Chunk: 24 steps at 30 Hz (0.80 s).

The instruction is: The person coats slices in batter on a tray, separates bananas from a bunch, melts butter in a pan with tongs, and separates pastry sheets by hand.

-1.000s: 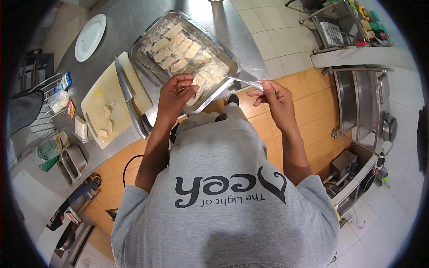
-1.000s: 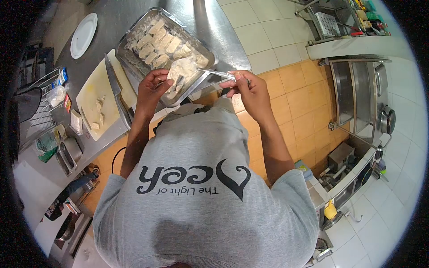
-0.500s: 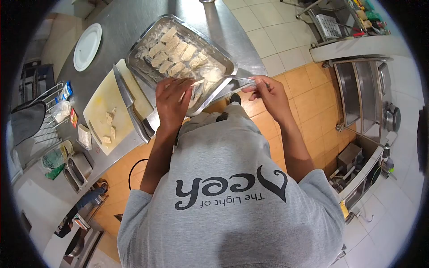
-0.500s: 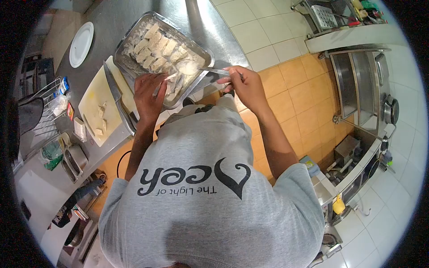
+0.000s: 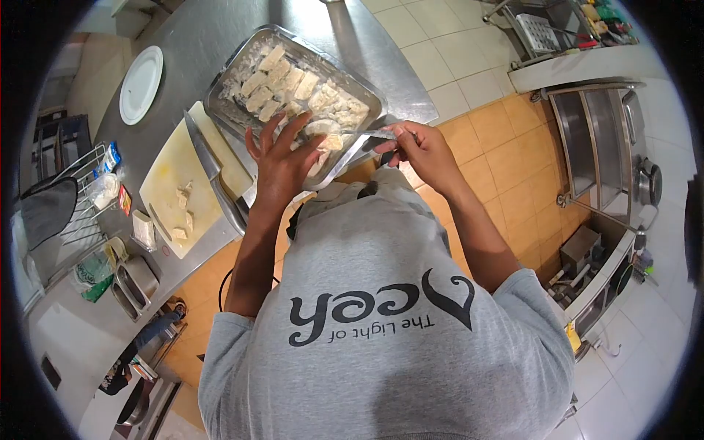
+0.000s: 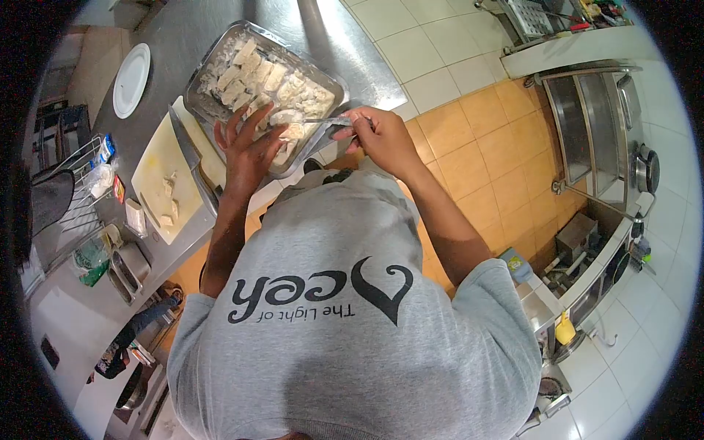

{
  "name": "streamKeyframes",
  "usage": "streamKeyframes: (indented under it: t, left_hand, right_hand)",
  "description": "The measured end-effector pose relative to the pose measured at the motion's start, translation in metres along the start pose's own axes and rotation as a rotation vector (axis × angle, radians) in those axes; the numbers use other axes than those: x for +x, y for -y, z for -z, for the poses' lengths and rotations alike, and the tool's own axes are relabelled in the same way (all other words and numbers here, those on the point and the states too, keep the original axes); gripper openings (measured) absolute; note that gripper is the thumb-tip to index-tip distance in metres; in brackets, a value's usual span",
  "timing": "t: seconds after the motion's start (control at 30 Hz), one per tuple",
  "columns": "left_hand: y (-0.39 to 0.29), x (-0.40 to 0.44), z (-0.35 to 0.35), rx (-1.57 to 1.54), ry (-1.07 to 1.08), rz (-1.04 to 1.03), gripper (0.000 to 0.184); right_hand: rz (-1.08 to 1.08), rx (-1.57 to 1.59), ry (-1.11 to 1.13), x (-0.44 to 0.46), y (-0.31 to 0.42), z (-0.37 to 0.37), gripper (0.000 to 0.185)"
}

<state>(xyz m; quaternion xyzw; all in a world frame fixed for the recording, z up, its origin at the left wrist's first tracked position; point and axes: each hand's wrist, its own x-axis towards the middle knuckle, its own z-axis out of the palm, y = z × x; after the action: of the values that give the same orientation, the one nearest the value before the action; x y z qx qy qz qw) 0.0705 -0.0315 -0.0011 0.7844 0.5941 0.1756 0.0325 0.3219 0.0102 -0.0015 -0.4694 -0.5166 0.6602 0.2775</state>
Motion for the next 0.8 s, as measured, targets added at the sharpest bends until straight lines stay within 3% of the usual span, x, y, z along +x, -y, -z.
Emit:
streamKeyframes:
  t: [0.13,0.23,0.33,0.43,0.53,0.63,0.8]
  left_hand:
    - [-0.003,0.005,0.007,-0.003,0.036,-0.019,0.034]
    - [0.003,0.005,0.003,0.007,0.054,-0.041,0.021]
    - [0.008,0.007,0.004,-0.026,0.035,-0.056,0.019]
    - [0.008,0.012,0.004,-0.239,0.068,0.089,0.017]
    - [0.007,0.015,0.002,-0.138,0.070,0.184,0.014]
    - [0.007,0.018,-0.001,-0.122,-0.070,0.212,0.018]
    - [-0.002,0.018,0.010,-0.055,-0.003,0.049,0.026]
  right_hand:
    - [-0.001,0.000,0.007,0.000,-0.003,0.001,0.031]
    - [-0.011,-0.024,0.011,0.000,-0.001,0.001,0.031]
    - [-0.004,-0.009,0.016,0.000,-0.001,0.000,0.031]
    - [-0.004,0.006,0.020,-0.001,0.000,-0.001,0.030]
    - [-0.005,-0.001,0.029,0.000,-0.001,-0.003,0.031]
    - [-0.002,-0.001,0.031,-0.002,0.001,-0.003,0.032]
    - [-0.002,0.025,0.020,-0.001,-0.002,-0.004,0.033]
